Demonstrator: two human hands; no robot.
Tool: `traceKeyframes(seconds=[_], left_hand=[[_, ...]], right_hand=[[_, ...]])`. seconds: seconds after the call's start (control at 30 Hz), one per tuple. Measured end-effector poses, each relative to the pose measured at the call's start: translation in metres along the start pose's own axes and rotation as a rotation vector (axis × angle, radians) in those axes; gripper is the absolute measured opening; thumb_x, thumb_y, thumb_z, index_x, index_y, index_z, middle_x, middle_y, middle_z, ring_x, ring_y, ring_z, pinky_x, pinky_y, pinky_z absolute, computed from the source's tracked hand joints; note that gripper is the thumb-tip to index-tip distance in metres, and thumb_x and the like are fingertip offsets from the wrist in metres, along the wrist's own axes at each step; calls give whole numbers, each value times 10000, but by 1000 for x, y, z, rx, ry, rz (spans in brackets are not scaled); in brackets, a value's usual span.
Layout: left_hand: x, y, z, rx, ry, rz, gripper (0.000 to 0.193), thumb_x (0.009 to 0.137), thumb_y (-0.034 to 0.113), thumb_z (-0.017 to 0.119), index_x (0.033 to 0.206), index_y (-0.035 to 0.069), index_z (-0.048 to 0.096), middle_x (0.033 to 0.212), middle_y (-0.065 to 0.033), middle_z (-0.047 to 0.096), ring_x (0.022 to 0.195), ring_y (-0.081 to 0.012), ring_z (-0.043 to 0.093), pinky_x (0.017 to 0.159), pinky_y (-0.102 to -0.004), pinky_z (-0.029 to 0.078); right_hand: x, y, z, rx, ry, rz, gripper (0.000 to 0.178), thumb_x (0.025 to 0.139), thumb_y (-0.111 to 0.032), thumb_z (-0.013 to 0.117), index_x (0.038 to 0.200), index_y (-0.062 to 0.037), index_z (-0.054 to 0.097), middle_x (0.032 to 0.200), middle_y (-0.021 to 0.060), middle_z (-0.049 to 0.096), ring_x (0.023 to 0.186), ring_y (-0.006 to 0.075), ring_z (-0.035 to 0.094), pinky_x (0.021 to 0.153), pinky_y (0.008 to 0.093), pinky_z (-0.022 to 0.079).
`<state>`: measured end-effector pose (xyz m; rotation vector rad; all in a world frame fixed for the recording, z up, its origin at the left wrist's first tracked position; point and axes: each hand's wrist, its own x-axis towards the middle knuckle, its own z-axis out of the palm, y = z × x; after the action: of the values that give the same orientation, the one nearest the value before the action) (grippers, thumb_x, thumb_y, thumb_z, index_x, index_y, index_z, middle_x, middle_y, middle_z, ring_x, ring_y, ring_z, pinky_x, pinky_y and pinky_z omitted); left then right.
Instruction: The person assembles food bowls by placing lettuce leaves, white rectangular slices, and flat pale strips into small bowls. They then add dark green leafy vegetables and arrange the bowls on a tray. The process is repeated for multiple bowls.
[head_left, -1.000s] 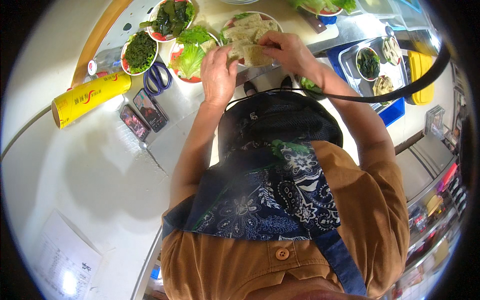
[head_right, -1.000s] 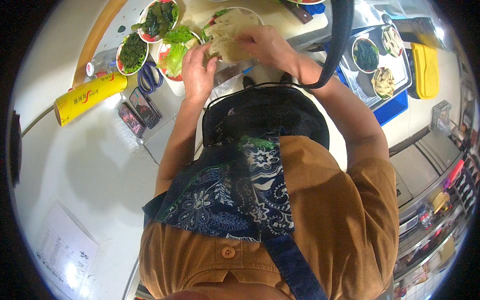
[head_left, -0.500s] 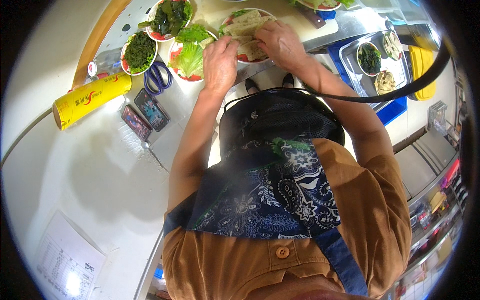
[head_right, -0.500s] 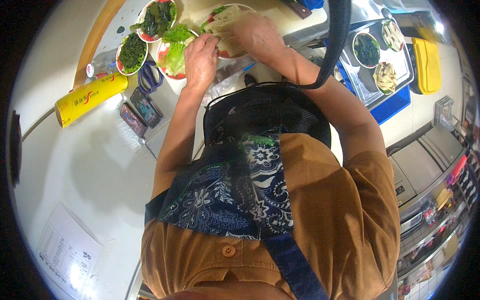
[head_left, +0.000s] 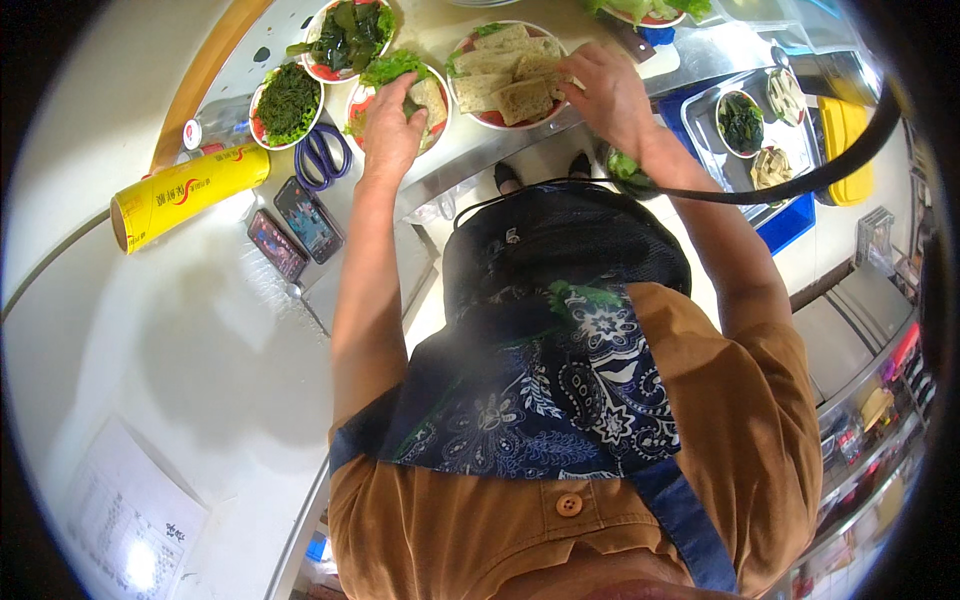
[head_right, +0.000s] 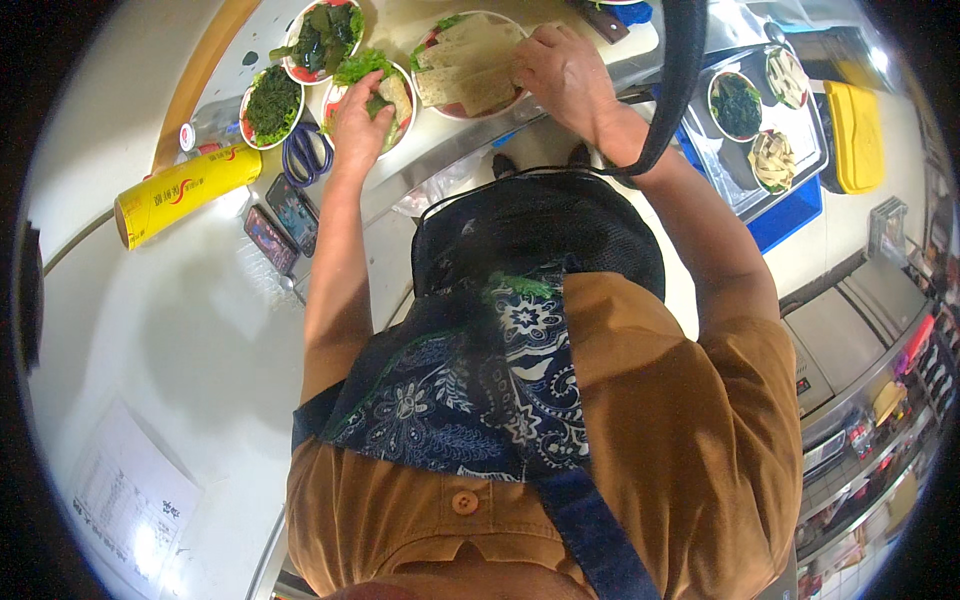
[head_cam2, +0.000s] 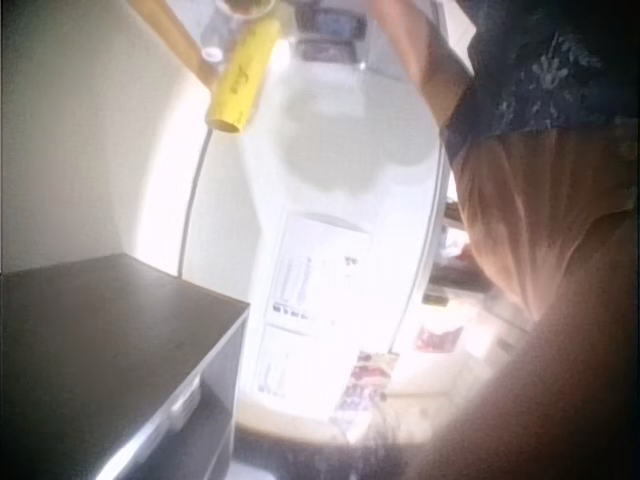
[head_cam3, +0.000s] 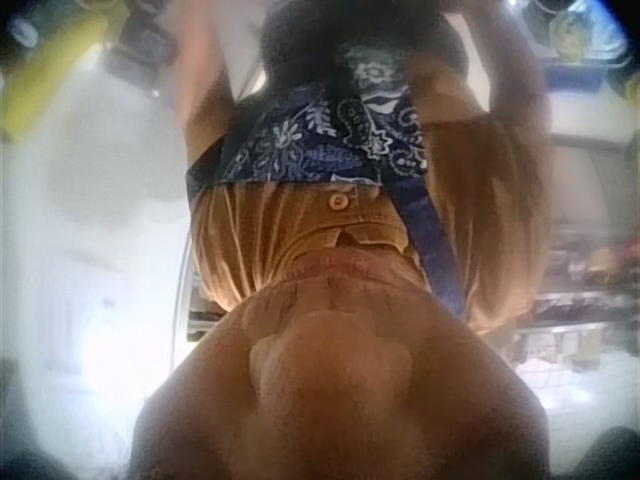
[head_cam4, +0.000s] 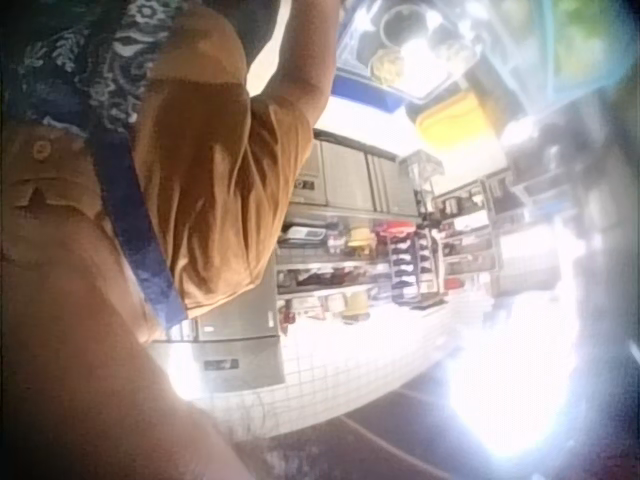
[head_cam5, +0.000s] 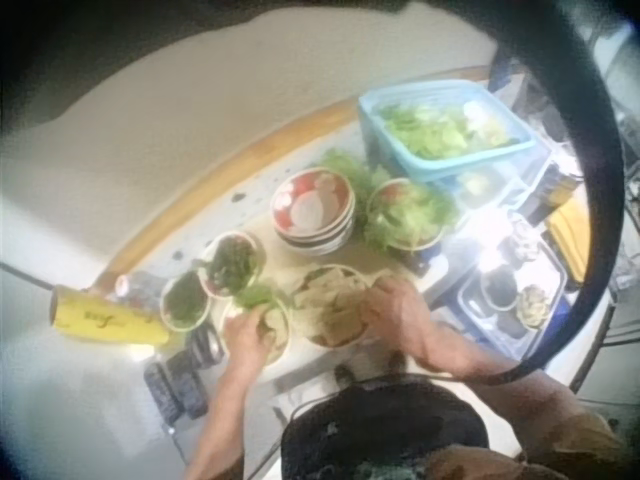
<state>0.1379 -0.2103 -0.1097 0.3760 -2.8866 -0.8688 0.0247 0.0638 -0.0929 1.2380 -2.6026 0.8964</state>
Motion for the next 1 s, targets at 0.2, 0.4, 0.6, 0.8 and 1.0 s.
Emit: traceKeyframes(seconds=[0.2,0.4,0.6,0.8,1.0], left_hand=[[4,-14,-12,66,-72,-124,269,720,84,711,954,32,589,987,-165,569,940,-331,543,827,-395,442],[-9,1,-36,-725,-37,-309,122,835,-17,628,897,46,544,823,-17,610,663,-90,546,609,-221,466],[-17,68,18,-897,-165,-246,193,806,16,662,957,21,543,835,-48,600,703,-119,573,619,-282,510],[-14,69,7,-102,-31,-117,275,792,102,679,1034,7,588,964,-176,603,805,-291,630,733,-387,494],[-8,69,16,-45,-69,-9,258,781,50,644,1031,1,601,1014,-191,590,913,-368,586,800,-437,472]], right_hand=[[-2,1,2,-33,14,-64,187,739,-80,683,916,-35,643,889,122,608,834,328,586,716,402,480],[-3,4,-4,227,-83,199,157,796,-75,673,943,-30,643,888,93,628,818,247,612,730,325,489],[1,-18,11,865,-344,393,225,841,-54,643,1046,27,604,933,57,641,847,129,587,772,264,479],[-2,1,-7,762,-356,403,194,861,-49,608,1042,19,611,893,41,626,828,100,563,758,250,468],[-4,11,-6,601,-321,368,190,830,-122,627,982,-10,652,871,108,666,782,184,624,722,299,491]])
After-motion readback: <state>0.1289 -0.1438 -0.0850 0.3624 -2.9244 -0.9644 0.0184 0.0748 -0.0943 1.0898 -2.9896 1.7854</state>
